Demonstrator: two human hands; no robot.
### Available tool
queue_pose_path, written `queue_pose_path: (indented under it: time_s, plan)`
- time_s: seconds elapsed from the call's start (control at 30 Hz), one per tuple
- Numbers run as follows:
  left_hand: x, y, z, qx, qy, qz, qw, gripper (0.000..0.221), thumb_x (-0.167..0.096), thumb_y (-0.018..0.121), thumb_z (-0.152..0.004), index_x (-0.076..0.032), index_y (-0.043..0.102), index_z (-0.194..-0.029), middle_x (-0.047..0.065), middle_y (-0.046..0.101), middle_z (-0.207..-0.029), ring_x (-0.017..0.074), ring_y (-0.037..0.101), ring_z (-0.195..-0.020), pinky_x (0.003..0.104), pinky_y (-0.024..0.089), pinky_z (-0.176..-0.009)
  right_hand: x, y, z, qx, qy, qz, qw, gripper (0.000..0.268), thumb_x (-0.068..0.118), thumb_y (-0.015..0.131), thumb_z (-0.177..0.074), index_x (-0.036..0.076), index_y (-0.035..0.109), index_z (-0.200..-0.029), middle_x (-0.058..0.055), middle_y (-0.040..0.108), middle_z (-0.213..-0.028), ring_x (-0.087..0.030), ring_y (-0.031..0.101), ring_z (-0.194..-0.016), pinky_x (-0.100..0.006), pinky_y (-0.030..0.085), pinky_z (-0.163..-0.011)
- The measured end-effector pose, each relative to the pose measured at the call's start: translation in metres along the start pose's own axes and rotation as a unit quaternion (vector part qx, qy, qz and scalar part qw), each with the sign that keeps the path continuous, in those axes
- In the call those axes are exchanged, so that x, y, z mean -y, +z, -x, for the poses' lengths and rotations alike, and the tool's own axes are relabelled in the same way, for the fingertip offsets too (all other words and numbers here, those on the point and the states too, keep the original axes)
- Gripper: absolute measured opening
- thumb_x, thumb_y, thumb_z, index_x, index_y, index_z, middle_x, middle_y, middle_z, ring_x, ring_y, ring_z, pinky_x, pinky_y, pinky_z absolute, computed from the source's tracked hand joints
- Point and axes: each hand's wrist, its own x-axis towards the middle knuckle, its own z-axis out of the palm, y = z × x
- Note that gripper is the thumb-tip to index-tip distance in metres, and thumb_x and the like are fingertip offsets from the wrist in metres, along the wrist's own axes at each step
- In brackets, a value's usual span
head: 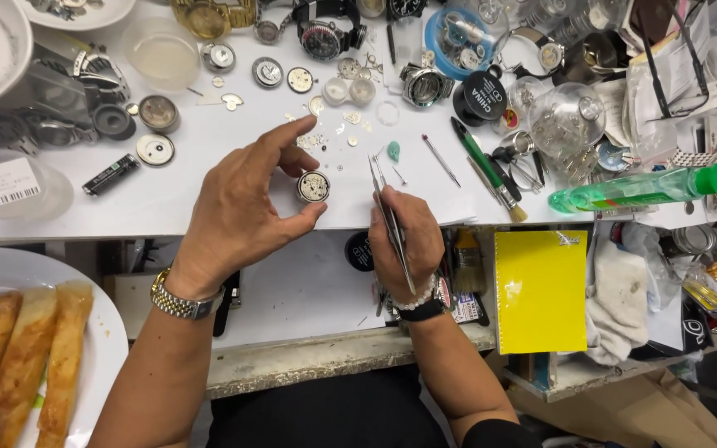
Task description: The person is using tweezers and a fine-tipped tool to manipulate and assemble components within a small watch movement on a workbench.
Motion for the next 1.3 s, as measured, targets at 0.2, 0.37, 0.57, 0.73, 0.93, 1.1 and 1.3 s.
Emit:
queue_pose_path:
  time_s: [0.2, 0.37, 0.57, 0.73, 0.93, 1.1, 1.3]
  plan:
    - [-0.002, 0.003, -0.001, -0.015, 0.002, -0.041, 0.999, 0.076, -0.014, 0.081, -0.083, -0.009, 0.044, -0.149, 0.002, 0.070, -0.103, 0.0166, 0.067, -0.088, 0.035, 0.058, -0.082, 0.000, -0.014, -0.010, 0.048, 0.074, -0.080, 0.993, 0.031, 0.001, 0.070, -0.101, 0.001, 0.061, -0.131, -0.019, 0.073, -0.117, -0.028, 0.075, -0.107, -0.034, 0.065, -0.095]
    - [-0.004, -0.001, -0.002, -0.038, -0.015, -0.017, 0.999, 0.087, -0.028, 0.080, -0.080, -0.008, 0.037, -0.153, 0.007, 0.067, -0.114, 0.0193, 0.064, -0.094, 0.038, 0.055, -0.085, 0.012, -0.017, -0.034, 0.085, 0.057, -0.066, 0.993, 0.033, -0.001, 0.072, -0.101, 0.002, 0.062, -0.133, -0.020, 0.068, -0.118, -0.029, 0.071, -0.105, -0.036, 0.063, -0.094]
    - [0.000, -0.001, 0.003, -0.150, -0.094, 0.179, 0.968, 0.078, -0.042, 0.056, -0.095, -0.010, 0.027, -0.160, 0.013, 0.059, -0.131, 0.0186, 0.059, -0.107, 0.032, 0.046, -0.092, 0.008, -0.002, -0.052, 0.116, 0.023, -0.045, 0.992, 0.032, -0.006, 0.073, -0.096, -0.001, 0.063, -0.126, -0.021, 0.071, -0.115, -0.033, 0.071, -0.105, -0.041, 0.063, -0.095]
    - [0.004, -0.001, 0.004, -0.152, -0.122, 0.268, 0.944, 0.068, -0.035, 0.053, -0.099, -0.010, 0.030, -0.158, 0.013, 0.058, -0.131, 0.0178, 0.059, -0.105, 0.029, 0.046, -0.093, -0.002, -0.003, -0.054, 0.131, 0.018, -0.016, 0.991, 0.027, -0.003, 0.072, -0.098, 0.001, 0.065, -0.124, -0.018, 0.071, -0.117, -0.032, 0.071, -0.109, -0.042, 0.061, -0.098]
    - [0.001, -0.006, 0.001, -0.119, -0.105, 0.180, 0.971, 0.069, -0.036, 0.059, -0.099, -0.006, 0.033, -0.155, 0.010, 0.065, -0.122, 0.0158, 0.060, -0.098, 0.029, 0.047, -0.087, 0.001, -0.001, -0.054, 0.157, 0.006, -0.022, 0.987, 0.027, -0.007, 0.069, -0.099, 0.000, 0.065, -0.125, -0.020, 0.070, -0.116, -0.035, 0.072, -0.101, -0.042, 0.060, -0.091]
    - [-0.002, -0.005, -0.003, -0.005, -0.060, -0.018, 0.998, 0.097, -0.034, 0.093, -0.070, -0.011, 0.042, -0.150, 0.003, 0.068, -0.110, 0.0177, 0.062, -0.083, 0.036, 0.055, -0.074, 0.000, 0.001, -0.052, 0.158, -0.017, -0.017, 0.987, 0.028, -0.005, 0.067, -0.102, 0.002, 0.063, -0.129, -0.020, 0.070, -0.119, -0.035, 0.071, -0.104, -0.043, 0.059, -0.092]
    - [0.003, -0.003, -0.001, 0.000, -0.028, 0.013, 1.000, 0.087, -0.019, 0.092, -0.081, -0.012, 0.041, -0.152, 0.000, 0.075, -0.108, 0.0164, 0.069, -0.089, 0.035, 0.057, -0.085, -0.001, -0.008, -0.029, 0.076, -0.015, -0.057, 0.995, 0.025, -0.008, 0.074, -0.096, -0.002, 0.068, -0.119, -0.025, 0.070, -0.118, -0.035, 0.075, -0.106, -0.039, 0.066, -0.094]
